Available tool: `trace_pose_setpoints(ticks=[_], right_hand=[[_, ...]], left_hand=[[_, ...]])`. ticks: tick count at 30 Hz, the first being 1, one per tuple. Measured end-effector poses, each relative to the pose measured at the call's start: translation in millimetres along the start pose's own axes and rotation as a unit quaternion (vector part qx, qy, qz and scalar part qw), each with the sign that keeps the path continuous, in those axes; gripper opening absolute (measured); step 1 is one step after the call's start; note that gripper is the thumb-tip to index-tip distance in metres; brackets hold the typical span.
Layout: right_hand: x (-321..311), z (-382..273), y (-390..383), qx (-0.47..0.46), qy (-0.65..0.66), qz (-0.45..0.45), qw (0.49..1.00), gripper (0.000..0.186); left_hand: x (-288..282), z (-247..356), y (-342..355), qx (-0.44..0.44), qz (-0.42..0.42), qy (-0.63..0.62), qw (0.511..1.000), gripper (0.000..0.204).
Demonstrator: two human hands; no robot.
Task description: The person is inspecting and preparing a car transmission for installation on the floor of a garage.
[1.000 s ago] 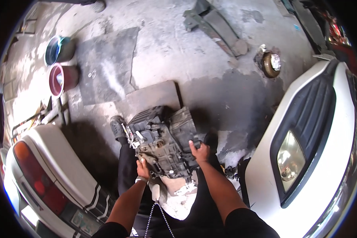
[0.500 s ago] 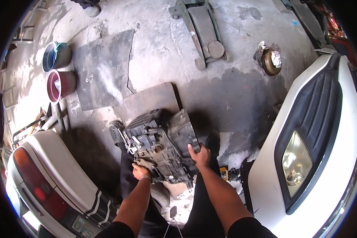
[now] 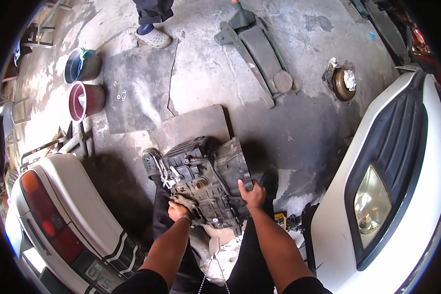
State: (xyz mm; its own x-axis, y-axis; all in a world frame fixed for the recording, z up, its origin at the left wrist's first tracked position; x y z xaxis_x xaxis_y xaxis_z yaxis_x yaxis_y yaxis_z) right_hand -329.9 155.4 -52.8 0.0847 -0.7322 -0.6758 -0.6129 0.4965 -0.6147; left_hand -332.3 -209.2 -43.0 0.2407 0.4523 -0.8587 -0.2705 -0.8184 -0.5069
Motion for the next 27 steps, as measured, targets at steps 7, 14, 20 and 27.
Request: trace_pose_setpoints(ticks=[7,14,20,27], right_hand=[[-1.2,-1.7,-1.1,0.001,-0.004,0.001,1.0,0.047],[-2.2,-3.0,-1.5,0.074,0.012,-0.059,0.995,0.061],[3.0,4.1,-1.7,0.037,-0.059,-0.022,0.997,0.048],[4.2,8.3,-1.4,0.025,-0.034,-0.025,0.999,0.048]], left_hand=[[3.2,-4.8,4.8,-0.004,-0.004,0.006,1.0,0.053],[3.6,-2.7,3.9,-0.006,-0.002,0.012,1.0,0.053],[4.8,-3.0,4.8,0.009,-0.002,0.018,1.0,0.053],[9.0,-7.7,9.0,0.01,-0.003,0.034,0.999,0.052]])
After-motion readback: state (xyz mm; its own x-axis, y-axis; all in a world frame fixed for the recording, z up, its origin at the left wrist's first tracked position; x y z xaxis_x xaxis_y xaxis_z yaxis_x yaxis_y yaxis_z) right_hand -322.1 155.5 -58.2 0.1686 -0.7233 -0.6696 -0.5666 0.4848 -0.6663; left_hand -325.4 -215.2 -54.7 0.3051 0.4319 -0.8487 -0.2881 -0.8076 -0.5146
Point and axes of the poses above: each hand's wrist, its own y-axis towards the middle knuckle, its own x-axis out of the palm, z = x × y, the point moved 7 cm from there along y, towards the middle knuckle, and after that the axes turned 12 degrees about -z, right-handed, at the moved point
